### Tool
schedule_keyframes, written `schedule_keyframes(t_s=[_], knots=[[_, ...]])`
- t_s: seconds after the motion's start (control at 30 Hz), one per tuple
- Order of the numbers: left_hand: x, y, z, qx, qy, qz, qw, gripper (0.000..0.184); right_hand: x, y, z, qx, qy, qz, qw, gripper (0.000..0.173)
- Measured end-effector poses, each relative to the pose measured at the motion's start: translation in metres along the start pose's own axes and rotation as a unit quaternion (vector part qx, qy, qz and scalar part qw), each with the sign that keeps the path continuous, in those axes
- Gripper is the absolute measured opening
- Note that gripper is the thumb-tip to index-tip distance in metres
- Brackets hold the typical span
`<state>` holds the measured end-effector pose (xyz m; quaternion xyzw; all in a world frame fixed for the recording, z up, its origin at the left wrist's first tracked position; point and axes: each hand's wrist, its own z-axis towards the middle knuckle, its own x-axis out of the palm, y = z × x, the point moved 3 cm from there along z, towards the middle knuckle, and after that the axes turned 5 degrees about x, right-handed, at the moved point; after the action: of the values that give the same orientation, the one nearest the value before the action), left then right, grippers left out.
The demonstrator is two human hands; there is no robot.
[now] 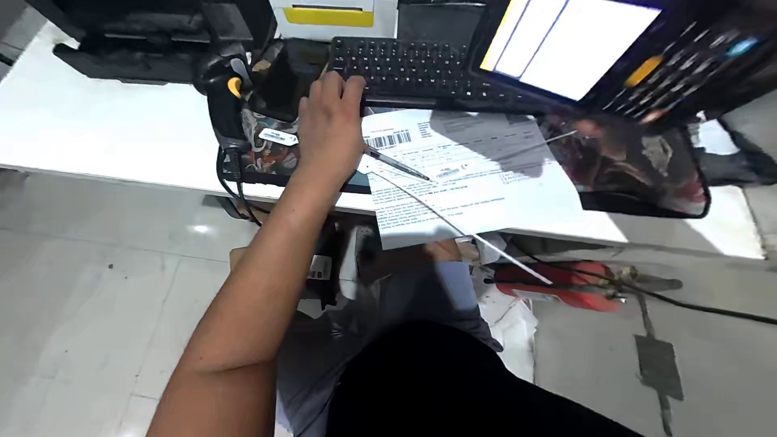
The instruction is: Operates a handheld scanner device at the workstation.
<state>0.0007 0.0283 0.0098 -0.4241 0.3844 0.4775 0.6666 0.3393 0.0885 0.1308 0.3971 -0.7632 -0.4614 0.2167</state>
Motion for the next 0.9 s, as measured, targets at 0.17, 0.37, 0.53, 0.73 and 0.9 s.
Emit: schedule_keyframes(t_s=[0.17, 0.37, 0.53, 0.73, 0.9], knots=[[-0.022, 0.008, -0.012, 0.002, -0.054, -0.036, 0.998, 0.035, 0.031, -0.044, 0.034, -0.019, -0.050, 0.180, 0.982, 0.061], [-0.011, 0.005, -0.059, 0.127, 0.089, -0.107, 0.982, 0.055, 0.019, -0.059, 0.041, -0.054, -0.089, 0.197, 0.975, 0.059], [-0.014, 0.034, -0.050, 0.060, 0.078, -0.050, 0.994, 0.043, 0.022, -0.048, 0.053, -0.102, -0.056, 0.327, 0.938, 0.054], [-0.012, 0.029, -0.031, 0.046, 0.071, 0.019, 0.996, 0.043, 0.030, -0.041, 0.075, -0.131, 0.020, 0.365, 0.922, 0.074], [-0.008, 0.024, -0.006, 0.029, 0.041, 0.086, 0.995, 0.037, 0.043, -0.051, 0.088, -0.132, -0.033, 0.332, 0.933, 0.057]])
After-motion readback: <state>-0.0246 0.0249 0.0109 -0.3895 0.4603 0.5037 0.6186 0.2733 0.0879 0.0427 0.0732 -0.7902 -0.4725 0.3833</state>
